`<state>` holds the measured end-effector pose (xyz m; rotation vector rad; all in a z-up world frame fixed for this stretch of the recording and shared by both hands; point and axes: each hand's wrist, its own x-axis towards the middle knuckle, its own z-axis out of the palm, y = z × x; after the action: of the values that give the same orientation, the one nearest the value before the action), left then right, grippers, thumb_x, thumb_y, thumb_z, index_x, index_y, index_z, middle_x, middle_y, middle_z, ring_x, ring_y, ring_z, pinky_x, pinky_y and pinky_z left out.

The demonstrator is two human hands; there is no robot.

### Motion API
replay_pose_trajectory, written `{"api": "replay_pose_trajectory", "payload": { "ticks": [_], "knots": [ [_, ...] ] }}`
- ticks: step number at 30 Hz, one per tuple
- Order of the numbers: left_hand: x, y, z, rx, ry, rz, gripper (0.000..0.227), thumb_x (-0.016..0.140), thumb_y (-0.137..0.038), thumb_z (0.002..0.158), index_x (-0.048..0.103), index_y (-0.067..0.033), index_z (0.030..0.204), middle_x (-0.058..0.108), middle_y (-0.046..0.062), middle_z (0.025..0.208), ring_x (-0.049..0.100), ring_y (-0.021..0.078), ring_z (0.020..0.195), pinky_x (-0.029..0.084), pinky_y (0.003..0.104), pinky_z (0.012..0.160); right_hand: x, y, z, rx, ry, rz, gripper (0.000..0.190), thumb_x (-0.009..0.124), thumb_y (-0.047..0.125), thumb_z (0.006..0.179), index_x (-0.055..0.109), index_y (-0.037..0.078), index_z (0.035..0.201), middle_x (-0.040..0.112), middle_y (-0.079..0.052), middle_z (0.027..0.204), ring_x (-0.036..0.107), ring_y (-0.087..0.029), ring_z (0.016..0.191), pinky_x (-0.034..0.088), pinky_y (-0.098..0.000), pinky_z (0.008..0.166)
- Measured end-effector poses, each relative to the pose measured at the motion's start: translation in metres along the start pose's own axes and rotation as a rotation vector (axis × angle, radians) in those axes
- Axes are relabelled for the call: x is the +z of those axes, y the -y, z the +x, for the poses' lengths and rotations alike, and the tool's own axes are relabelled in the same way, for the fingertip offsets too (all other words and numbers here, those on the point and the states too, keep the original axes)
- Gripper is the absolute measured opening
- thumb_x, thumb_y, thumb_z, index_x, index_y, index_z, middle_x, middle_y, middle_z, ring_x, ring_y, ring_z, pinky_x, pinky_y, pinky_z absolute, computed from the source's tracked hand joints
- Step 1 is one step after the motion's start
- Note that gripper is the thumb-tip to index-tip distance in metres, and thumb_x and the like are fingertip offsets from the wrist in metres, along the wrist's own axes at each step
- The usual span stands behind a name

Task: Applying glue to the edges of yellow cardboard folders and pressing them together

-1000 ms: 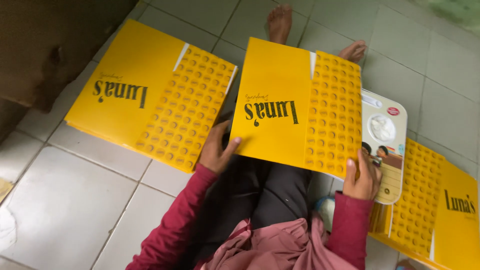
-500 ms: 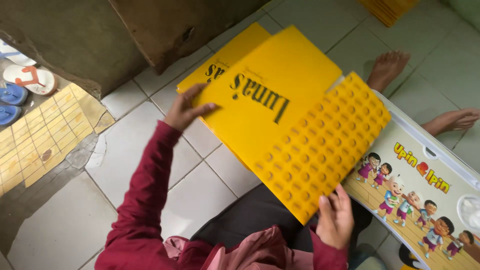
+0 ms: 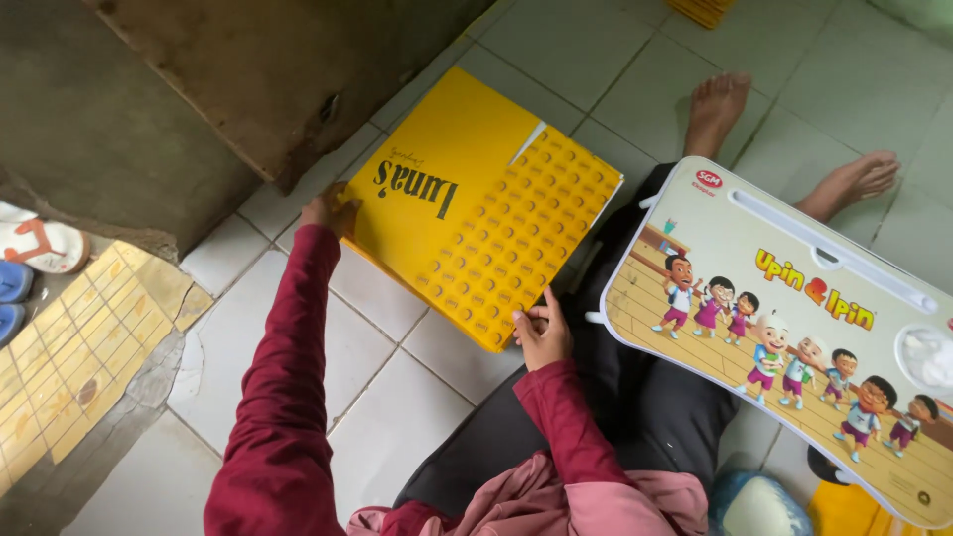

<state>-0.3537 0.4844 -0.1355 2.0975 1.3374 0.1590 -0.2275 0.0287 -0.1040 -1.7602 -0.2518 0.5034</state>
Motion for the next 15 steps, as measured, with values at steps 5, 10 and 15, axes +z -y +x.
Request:
{"api": "replay_pose_trajectory", "payload": {
  "ticks": [5,10,15],
  "knots": [
    [-0.005,-0.005,-0.009,0.167,-0.266,0.180,0.052,0.069,-0.052,0.091,0.060,-0.0395,0.140,0.068,0.004,0.130,0.063,0.0317,0.120,0.052,0.051,0.099,-0.013,0.003,-0.018,-0.146,-0.048,0.069,0.075,0.073,0.011,0.094,0.036,0.004,0.159,0.060,-0.016,0.108,0.070,-0.019,0.071,0.065,-0.0265,0.058],
    [-0.017,-0.123,-0.088,0.784,-0.573,0.145,0.049,0.078,-0.035,0.096,0.067,-0.0172,0.141,0.064,0.009,0.136,0.055,0.0363,0.127,0.045,0.051,0.098,-0.078,0.023,-0.100,-0.262,-0.235,0.149,0.063,0.067,0.004,0.096,0.045,0.004,0.155,0.064,-0.015,0.101,0.070,-0.018,0.068,0.066,-0.0284,0.060],
    [0.012,-0.315,-0.296,1.032,0.248,-0.668,0.022,0.050,-0.005,0.110,0.065,0.0030,0.124,0.064,0.028,0.133,0.058,0.0463,0.130,0.044,0.053,0.109,-0.199,0.085,-0.191,-0.432,-0.572,-0.133,0.058,0.069,0.003,0.090,0.055,-0.002,0.146,0.071,-0.015,0.098,0.077,-0.022,0.072,0.068,-0.0313,0.062]
  ]
}}
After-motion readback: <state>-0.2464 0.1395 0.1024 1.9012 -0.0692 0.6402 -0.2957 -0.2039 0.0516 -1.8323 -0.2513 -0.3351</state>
